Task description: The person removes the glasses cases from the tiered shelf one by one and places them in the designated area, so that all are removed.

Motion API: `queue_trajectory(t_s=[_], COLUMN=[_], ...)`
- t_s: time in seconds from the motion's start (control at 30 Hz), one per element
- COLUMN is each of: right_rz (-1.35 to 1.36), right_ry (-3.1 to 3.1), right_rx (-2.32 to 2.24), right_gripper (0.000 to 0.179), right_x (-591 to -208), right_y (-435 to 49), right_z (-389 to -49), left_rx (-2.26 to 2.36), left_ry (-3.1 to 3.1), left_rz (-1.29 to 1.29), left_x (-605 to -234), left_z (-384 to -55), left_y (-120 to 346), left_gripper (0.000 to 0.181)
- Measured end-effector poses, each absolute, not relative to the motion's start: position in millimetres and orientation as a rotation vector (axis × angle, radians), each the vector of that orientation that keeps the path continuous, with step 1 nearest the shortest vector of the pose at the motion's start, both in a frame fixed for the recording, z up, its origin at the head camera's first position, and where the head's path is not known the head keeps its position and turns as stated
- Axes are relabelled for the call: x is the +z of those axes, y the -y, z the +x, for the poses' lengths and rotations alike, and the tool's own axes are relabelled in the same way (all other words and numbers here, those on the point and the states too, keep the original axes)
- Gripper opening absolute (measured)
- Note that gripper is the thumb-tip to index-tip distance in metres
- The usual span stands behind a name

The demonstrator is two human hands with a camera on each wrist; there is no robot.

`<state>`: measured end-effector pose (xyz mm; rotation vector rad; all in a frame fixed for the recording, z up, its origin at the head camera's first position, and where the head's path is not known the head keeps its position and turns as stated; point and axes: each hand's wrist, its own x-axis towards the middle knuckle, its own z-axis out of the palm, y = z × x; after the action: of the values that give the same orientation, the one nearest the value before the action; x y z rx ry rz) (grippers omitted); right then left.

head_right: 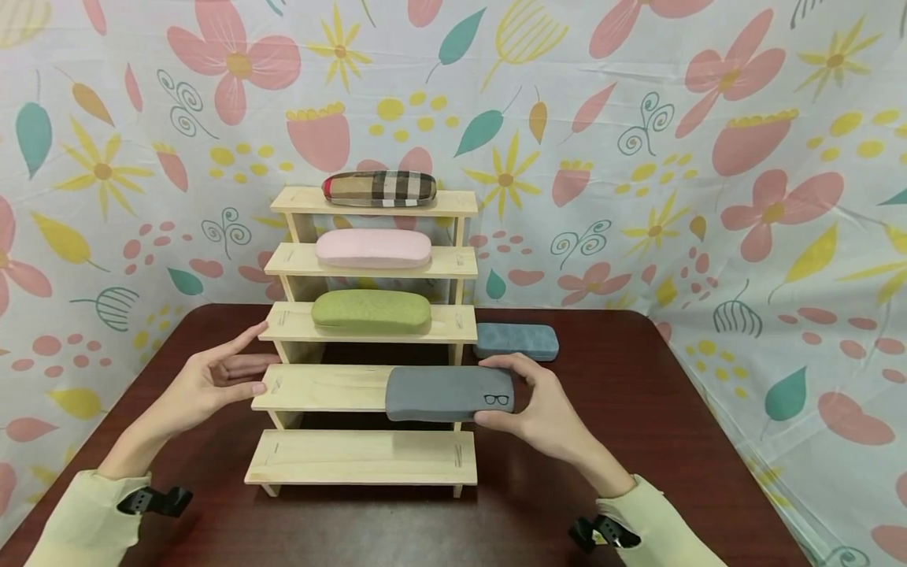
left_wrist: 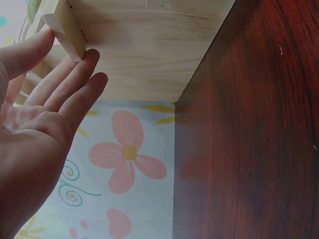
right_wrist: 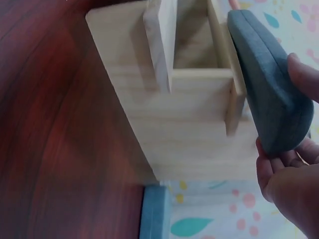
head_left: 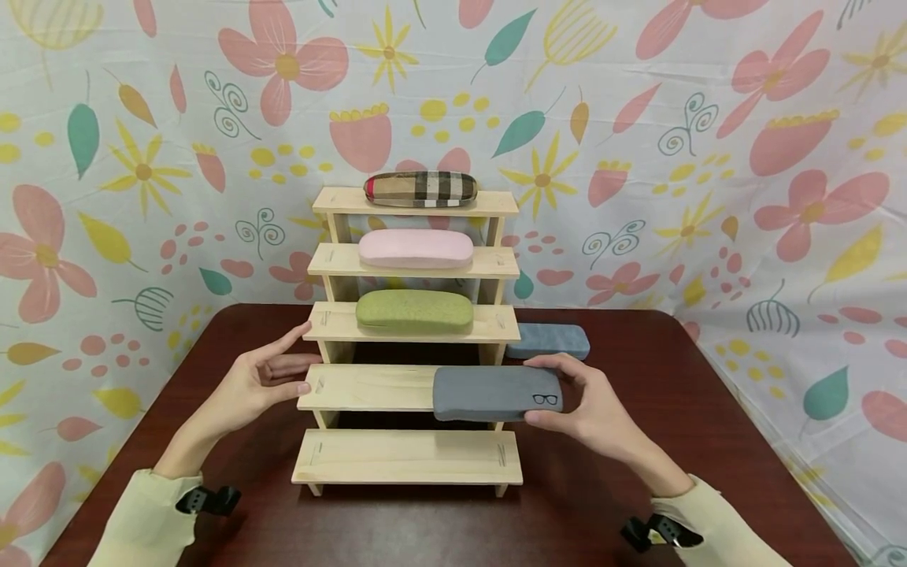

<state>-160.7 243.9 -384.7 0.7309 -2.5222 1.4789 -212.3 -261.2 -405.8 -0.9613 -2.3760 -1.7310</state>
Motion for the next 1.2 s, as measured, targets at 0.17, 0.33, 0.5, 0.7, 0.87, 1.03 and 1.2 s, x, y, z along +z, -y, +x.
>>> queue_trajectory(t_s=[0.17, 0.33, 0.5, 0.7, 0.87, 1.03, 1.2], right_rz=[0.716, 0.711, 0.734, 0.705, 0.671, 0.674, 0.677], right_ry=[2.526, 2.506, 2.467, 2.481, 2.496, 2.490, 2.492], right_rx=[1.398, 1.371, 1.406, 1.427, 1.425, 1.416, 1.406], right_gripper=[0.059, 0.062, 0.064, 0.066, 0.067, 0.066, 0.065], right_x=[-382, -376, -371, -367, -367, -368, -369], right_y=[-259, -276, -295, -314, -330, -347, -361], right_z=[-156, -151, -148, -143, -141, -145, -151], left_rx=[-1.726, -1.725, -1.726, -1.724, -1.728, -1.724, -1.718], left_ry=[2.373, 2.377, 2.375, 2.386, 2.388, 2.380, 2.380], left_rz=[-0.969, -0.965, -0.964, -0.951, -0.951, -0.958, -0.957], left_x=[-406, -406, -405, -405, -405, -406, -406], left_z=[-213, -213, -214, -212, -211, -212, -212], left_y=[261, 261, 261, 261, 261, 261, 261], left_gripper=[0.090, 0.090, 0.090, 0.089, 0.089, 0.089, 0.089])
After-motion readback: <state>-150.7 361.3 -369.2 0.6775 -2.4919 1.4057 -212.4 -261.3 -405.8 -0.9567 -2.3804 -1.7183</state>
